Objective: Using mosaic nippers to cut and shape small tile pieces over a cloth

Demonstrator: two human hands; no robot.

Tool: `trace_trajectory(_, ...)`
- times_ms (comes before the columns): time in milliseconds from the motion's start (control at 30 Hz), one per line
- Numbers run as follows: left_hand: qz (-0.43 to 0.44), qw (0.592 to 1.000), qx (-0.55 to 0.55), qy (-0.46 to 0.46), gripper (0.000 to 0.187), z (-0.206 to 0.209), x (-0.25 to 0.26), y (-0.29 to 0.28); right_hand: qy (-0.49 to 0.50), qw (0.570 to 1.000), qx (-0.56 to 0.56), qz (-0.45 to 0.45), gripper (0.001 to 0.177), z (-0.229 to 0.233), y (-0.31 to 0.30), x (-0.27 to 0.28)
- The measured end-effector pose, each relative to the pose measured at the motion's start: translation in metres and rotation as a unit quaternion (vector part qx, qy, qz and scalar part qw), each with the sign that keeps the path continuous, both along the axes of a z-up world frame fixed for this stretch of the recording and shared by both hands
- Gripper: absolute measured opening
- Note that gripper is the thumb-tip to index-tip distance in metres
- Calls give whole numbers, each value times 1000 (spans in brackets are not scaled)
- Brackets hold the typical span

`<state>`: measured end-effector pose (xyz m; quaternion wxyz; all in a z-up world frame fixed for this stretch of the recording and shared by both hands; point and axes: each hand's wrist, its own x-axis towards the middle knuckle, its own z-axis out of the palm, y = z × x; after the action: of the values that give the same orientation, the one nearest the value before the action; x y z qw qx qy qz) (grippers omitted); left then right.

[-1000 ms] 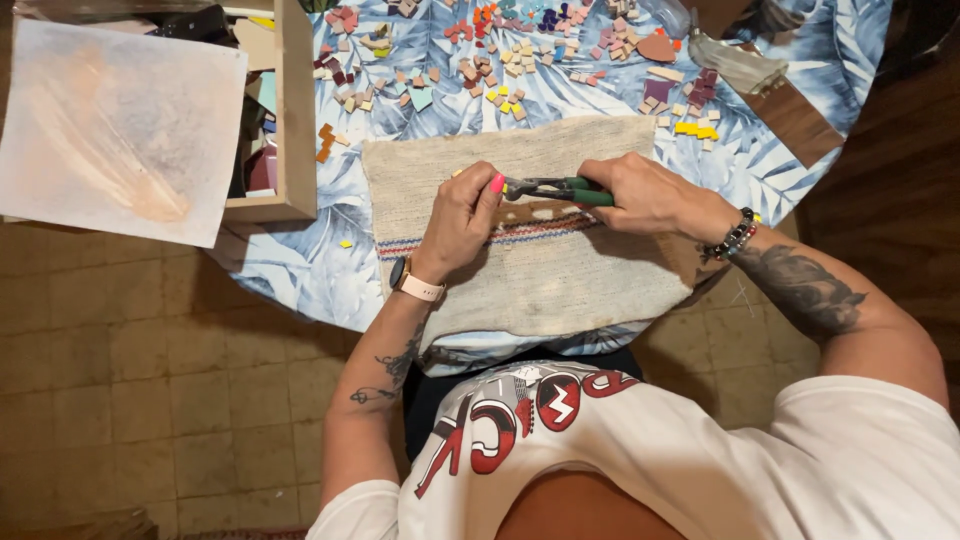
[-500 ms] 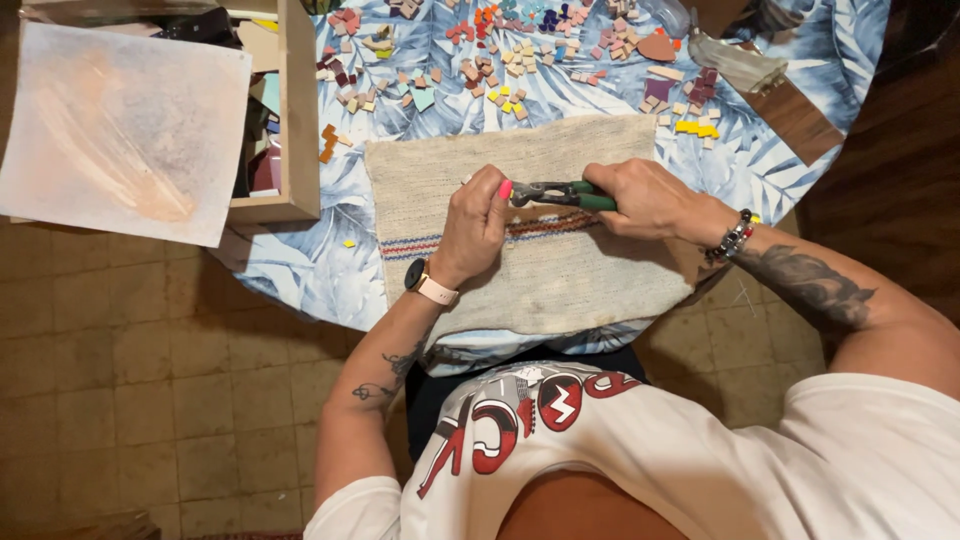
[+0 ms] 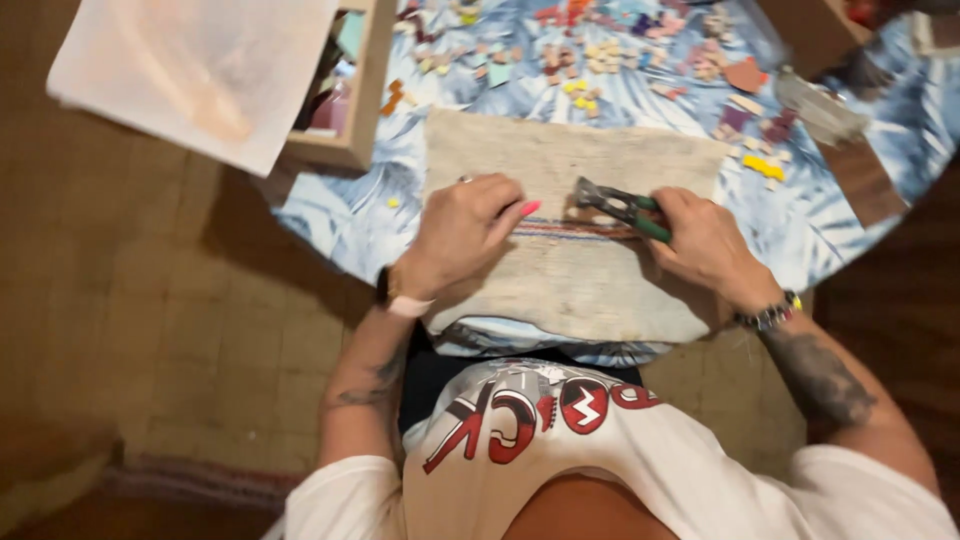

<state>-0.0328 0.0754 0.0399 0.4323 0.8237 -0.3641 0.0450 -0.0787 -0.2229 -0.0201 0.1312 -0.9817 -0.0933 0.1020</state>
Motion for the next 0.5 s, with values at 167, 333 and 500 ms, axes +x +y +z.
trace_trajectory(167,63,950,301,49,20,-15,-5,82,-39,995,-94,-17,41,2,10,-11)
trace_trajectory(333,96,910,385,-121,19,-63,9,102,-34,996,-80,-13,32,9,21,-6)
trace_trajectory(500,138,886,353,-266,41,-55,5,116,-38,992,-114,-21,38,4,25,-10)
